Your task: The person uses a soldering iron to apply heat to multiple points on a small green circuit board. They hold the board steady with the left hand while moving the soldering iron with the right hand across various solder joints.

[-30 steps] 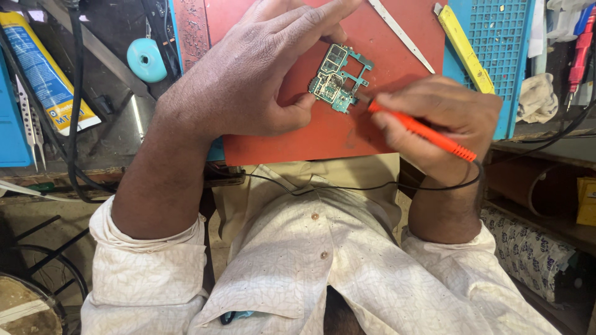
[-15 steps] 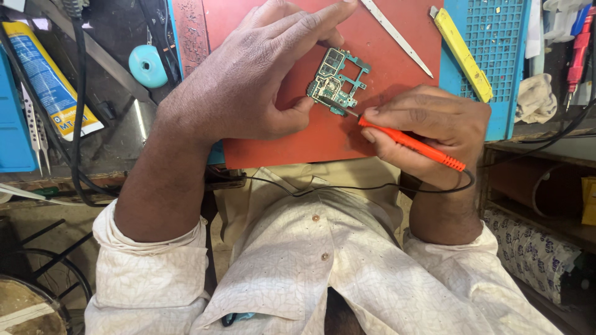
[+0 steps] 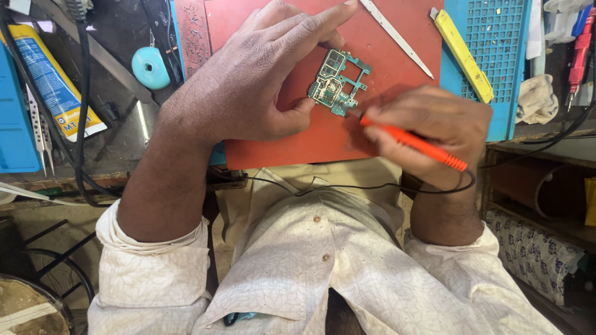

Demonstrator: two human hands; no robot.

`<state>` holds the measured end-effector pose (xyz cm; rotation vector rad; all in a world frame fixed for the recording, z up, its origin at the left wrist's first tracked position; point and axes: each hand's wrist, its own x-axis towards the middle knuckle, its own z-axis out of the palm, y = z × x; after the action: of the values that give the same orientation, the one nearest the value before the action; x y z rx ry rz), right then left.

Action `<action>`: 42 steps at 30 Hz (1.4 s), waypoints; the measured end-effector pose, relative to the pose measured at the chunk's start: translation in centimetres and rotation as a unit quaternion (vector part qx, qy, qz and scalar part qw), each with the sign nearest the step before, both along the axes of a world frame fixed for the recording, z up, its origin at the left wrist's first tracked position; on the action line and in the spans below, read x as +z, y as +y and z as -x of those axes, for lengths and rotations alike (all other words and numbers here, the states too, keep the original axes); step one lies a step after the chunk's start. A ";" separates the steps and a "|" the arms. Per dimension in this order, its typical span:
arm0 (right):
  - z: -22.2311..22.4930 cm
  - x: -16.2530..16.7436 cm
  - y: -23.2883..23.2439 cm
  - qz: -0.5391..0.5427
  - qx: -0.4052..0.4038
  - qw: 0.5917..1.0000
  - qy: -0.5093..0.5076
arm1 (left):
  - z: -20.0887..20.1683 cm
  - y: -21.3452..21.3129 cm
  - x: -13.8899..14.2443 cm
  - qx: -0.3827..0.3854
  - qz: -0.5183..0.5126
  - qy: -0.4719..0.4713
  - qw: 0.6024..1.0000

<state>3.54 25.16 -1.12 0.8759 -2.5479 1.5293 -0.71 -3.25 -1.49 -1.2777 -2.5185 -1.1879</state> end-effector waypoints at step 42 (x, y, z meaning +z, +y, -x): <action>0.5 -0.2 0.4 0.005 0.031 0.999 -0.010 | -0.1 -0.1 -0.4 0.000 -0.002 -0.002 1.000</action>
<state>3.05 25.60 -1.30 0.9524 -2.5474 1.5758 -0.65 -3.31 -1.89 -1.2749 -2.5172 -1.1971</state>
